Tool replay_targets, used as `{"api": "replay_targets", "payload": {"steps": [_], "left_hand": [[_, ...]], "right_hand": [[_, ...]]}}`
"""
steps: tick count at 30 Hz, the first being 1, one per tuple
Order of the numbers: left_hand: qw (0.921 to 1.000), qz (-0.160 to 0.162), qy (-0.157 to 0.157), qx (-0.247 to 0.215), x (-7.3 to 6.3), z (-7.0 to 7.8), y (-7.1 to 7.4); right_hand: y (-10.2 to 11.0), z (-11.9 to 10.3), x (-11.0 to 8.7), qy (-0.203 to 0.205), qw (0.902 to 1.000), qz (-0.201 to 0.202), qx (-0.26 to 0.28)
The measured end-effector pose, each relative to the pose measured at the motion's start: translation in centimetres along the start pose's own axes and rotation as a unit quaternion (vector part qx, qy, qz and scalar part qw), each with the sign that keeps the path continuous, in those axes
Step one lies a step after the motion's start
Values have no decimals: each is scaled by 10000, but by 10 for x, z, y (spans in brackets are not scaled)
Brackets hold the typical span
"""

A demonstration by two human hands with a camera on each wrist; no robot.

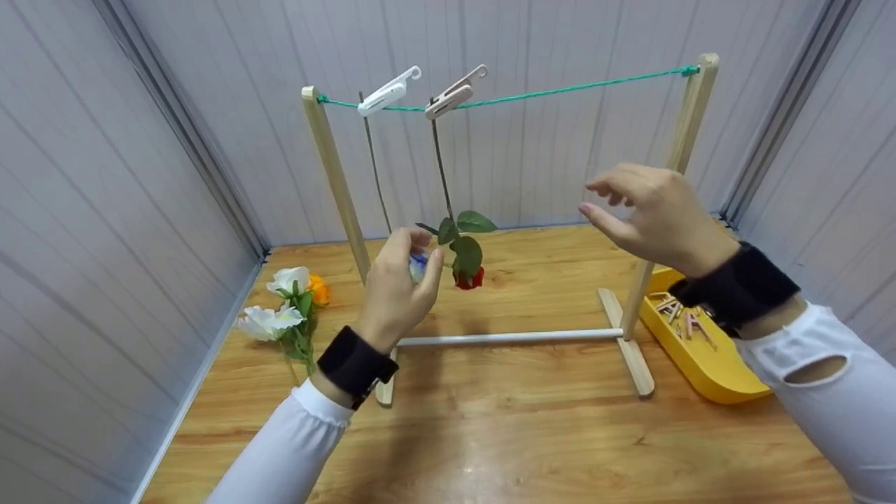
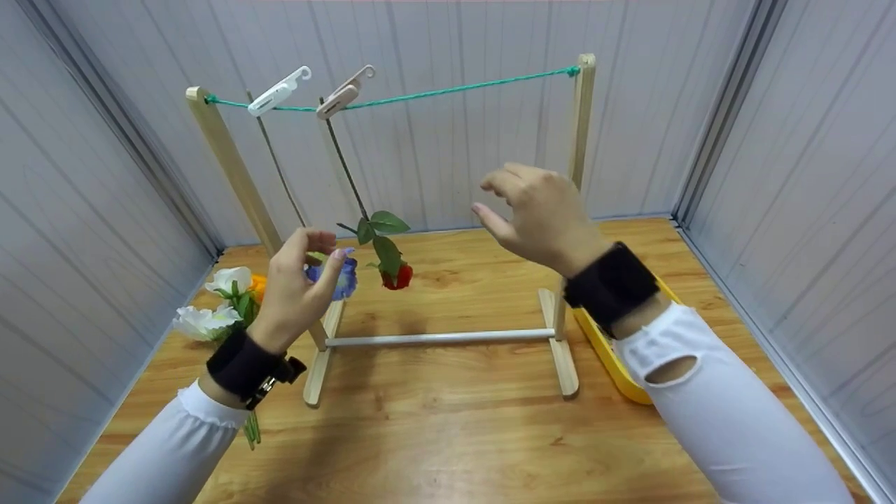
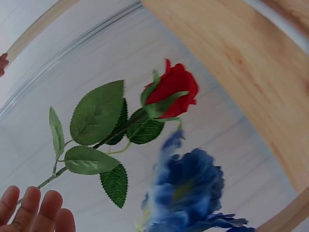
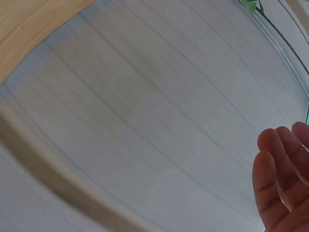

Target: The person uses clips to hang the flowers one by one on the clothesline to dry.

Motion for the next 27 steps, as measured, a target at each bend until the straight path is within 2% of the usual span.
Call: {"api": "replay_targets", "payload": {"steps": [4, 8, 13, 16, 18, 19, 22, 24, 27], "left_hand": [[9996, -17, -218, 171, -12, -3, -1], [9975, -166, -504, 468, -28, -6, -3], [9945, -399, -735, 630, -49, -10, -8], [9937, -466, -761, 681, -59, -15, -10], [9932, -501, -760, 732, -65, -18, -12], [9928, -518, -758, 763, -68, -20, -12], [9920, -564, -731, 858, -75, -24, -14], [9916, -596, -703, 912, -80, -27, -15], [9906, -720, -655, 960, -86, -29, -17]], "right_hand": [[7, 6, -26, -136, 9997, -92, -174], [11, 16, -54, -359, 9986, -89, -388], [13, 42, -90, -983, 9933, -335, -503], [13, 63, -111, -1585, 9829, -747, -560], [11, 77, -123, -2099, 9691, -1180, -542], [9, 84, -129, -2375, 9588, -1470, -524], [1, 104, -143, -3092, 9205, -2358, -399], [-6, 114, -152, -3424, 8948, -2846, -324], [-18, 127, -166, -3652, 8664, -3397, -216]]}}
Point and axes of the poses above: each hand's wrist, its own x-axis towards the middle knuckle, its own y-axis out of the back of the hand, z = x × y, the point moved 2 cm from there along x, towards the middle knuckle, and after that the axes turned 1 degree about x, right-handed, at the moved point
